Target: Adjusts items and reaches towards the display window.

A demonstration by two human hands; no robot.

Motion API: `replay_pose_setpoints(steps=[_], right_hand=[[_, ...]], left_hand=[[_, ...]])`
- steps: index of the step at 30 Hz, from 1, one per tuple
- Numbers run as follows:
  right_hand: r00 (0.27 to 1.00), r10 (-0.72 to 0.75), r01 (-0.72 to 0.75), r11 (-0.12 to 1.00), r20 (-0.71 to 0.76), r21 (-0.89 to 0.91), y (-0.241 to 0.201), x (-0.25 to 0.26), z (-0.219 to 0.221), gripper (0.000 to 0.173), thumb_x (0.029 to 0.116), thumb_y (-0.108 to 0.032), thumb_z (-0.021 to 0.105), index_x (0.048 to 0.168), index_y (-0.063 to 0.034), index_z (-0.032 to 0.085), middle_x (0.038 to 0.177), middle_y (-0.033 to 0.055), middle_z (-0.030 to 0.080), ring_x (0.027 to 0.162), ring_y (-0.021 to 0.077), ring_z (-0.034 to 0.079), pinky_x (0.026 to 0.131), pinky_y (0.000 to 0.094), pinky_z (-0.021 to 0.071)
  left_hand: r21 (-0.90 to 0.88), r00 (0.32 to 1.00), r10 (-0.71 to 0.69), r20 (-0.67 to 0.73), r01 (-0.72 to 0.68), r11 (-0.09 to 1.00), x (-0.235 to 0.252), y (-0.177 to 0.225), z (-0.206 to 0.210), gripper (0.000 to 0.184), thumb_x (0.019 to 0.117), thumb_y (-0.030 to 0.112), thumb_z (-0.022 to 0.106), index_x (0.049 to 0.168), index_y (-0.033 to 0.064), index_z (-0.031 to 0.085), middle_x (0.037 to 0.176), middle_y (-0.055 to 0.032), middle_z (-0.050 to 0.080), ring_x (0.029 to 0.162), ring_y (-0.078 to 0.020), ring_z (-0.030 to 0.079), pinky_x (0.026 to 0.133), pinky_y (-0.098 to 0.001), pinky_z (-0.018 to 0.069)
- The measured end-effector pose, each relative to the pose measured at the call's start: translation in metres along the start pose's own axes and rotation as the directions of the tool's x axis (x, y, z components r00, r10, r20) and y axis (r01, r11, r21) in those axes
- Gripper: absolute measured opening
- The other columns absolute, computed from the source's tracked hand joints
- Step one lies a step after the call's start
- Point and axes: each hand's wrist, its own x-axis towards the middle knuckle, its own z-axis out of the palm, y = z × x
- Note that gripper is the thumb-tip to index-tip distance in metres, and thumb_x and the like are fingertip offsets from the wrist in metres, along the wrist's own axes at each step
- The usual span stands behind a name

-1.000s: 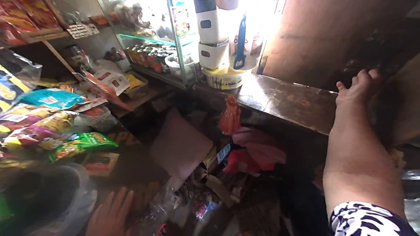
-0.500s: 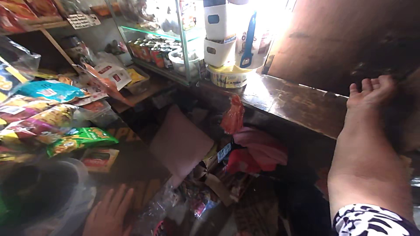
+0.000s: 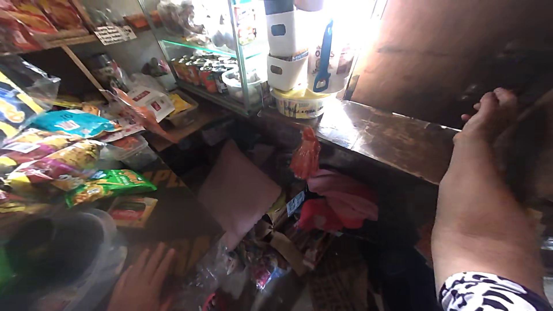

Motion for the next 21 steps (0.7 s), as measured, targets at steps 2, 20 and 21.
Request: replay_pose_setpoints(steps=[2,20,21], right_hand=[[0.997,-0.081,0.081,0.997,-0.011,0.001,-0.003,0.005,0.005,0.055,0.1022,-0.026,0.052,0.153,-0.0073,0.042,0.147,0.0133,0.049,0.118,0.0150,0.058,0.090,0.0303,0.0527],[0.992,-0.101,0.063,0.912,0.073,0.405,-0.019,0.042,0.013,0.045,0.1084,-0.022,0.043,0.152,-0.0092,0.038,0.145,0.0057,0.050,0.125,0.0130,0.056,0.097,0.0292,0.0507],[0.991,-0.106,0.063,0.909,0.082,0.412,-0.017,0.045,0.013,0.045,0.1085,-0.022,0.042,0.151,-0.0096,0.038,0.145,0.0053,0.050,0.125,0.0131,0.056,0.097,0.0295,0.0507]], left_hand=[[-0.006,1.000,-0.015,0.020,0.015,1.000,0.001,0.001,-0.001,0.075,0.0760,0.016,0.082,0.142,-0.0071,0.054,0.148,-0.0365,0.046,0.134,-0.0632,0.043,0.100,-0.0755,0.0384],[-0.005,0.992,-0.046,0.114,0.047,0.999,0.004,0.007,-0.008,0.075,0.0821,0.016,0.078,0.144,-0.0123,0.047,0.149,-0.0410,0.041,0.135,-0.0665,0.039,0.105,-0.0771,0.0331],[0.001,0.993,-0.044,0.113,0.044,0.999,0.004,0.007,-0.008,0.075,0.0816,0.015,0.078,0.144,-0.0122,0.048,0.149,-0.0410,0.041,0.134,-0.0661,0.040,0.105,-0.0766,0.0340]])
